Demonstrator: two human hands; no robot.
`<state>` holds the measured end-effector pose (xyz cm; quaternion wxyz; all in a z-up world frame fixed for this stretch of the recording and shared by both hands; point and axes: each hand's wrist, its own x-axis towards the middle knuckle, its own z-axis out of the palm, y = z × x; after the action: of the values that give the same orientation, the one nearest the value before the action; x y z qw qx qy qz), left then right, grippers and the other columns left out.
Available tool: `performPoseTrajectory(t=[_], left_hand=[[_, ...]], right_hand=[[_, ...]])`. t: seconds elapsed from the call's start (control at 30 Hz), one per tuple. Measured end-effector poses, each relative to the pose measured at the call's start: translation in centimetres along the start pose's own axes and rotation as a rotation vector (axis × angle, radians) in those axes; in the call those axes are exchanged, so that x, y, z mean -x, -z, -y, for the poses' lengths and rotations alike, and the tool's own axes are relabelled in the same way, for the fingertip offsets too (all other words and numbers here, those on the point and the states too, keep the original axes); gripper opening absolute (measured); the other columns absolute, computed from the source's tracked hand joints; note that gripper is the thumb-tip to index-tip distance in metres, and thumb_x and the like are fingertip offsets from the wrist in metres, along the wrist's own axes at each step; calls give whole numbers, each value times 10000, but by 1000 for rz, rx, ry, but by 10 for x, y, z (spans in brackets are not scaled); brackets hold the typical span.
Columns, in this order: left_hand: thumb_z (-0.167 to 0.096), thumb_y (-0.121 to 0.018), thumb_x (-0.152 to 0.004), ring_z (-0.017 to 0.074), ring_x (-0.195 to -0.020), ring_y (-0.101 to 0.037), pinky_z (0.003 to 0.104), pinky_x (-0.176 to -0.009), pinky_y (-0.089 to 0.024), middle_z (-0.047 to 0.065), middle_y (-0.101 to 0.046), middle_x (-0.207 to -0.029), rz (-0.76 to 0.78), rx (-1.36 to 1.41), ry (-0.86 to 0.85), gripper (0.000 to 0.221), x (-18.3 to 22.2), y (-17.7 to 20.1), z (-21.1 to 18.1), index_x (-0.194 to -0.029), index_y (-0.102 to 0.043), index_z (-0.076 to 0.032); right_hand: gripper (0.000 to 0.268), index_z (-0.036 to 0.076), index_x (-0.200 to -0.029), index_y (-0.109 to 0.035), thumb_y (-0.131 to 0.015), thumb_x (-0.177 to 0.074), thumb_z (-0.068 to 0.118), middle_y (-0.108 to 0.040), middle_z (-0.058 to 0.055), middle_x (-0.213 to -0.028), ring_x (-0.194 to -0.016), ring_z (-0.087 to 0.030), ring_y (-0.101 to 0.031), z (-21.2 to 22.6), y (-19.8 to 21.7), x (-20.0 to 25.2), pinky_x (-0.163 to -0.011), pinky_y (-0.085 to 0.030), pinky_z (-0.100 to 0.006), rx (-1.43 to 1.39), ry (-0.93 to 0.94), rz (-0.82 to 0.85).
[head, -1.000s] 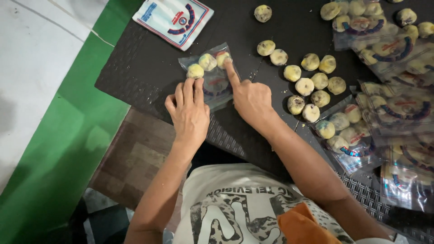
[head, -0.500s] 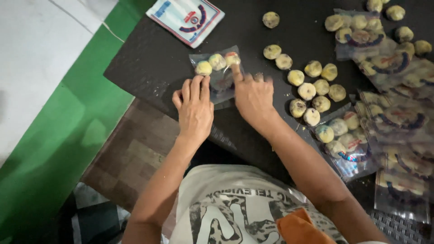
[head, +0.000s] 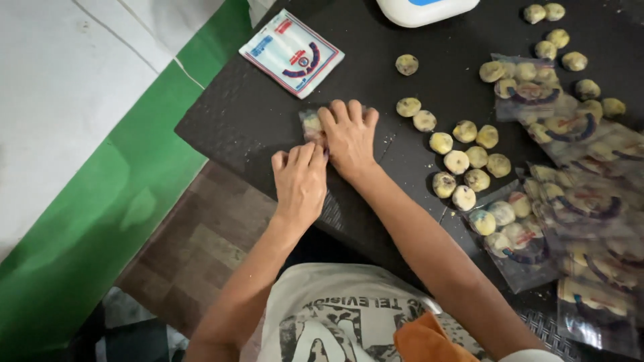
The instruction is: The person places small round food items into clear plastic bags on a table, then seals and stacks the filled bags. The person repeats this process with multiple bags throughout the clip.
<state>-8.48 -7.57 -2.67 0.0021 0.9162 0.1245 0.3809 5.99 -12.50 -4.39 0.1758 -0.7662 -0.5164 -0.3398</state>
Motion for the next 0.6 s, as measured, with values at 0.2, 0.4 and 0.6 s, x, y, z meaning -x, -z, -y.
performPoseTrajectory(t=[0.2, 0.4, 0.6], left_hand=[[-89, -654, -797, 289, -1113, -487, 461, -860, -360, 107, -548, -1110, 80, 34, -78, 337, -25, 23, -12, -1129, -608, -57], [-37, -508, -938, 321, -1187, -475, 474, -929, -367, 148, -595, -1215, 158, 64, -142, 322, -13, 14, -20, -1244, -605, -22], [-54, -490, -960, 332, -1140, -506, 495, -909, -400, 155, -587, -1239, 155, -30, -50, 302, -7, 14, -31, -1226, -628, -14]], right_hand=[[325, 157, -1023, -583, -710, -749, 279, -491, -27, -978, -913, -253, -478, -20, 73, 39, -732, -331, -392, 116, -46, 161], [278, 153, -1083, -637, -601, -808, 168, -511, -10, -933, -864, -246, -512, -28, 82, 66, -688, -329, -367, 220, -114, 292], [395, 187, -1290, -607, -542, -902, 216, -560, -33, -908, -840, -264, -579, -26, 79, 65, -668, -379, -424, 237, -129, 321]])
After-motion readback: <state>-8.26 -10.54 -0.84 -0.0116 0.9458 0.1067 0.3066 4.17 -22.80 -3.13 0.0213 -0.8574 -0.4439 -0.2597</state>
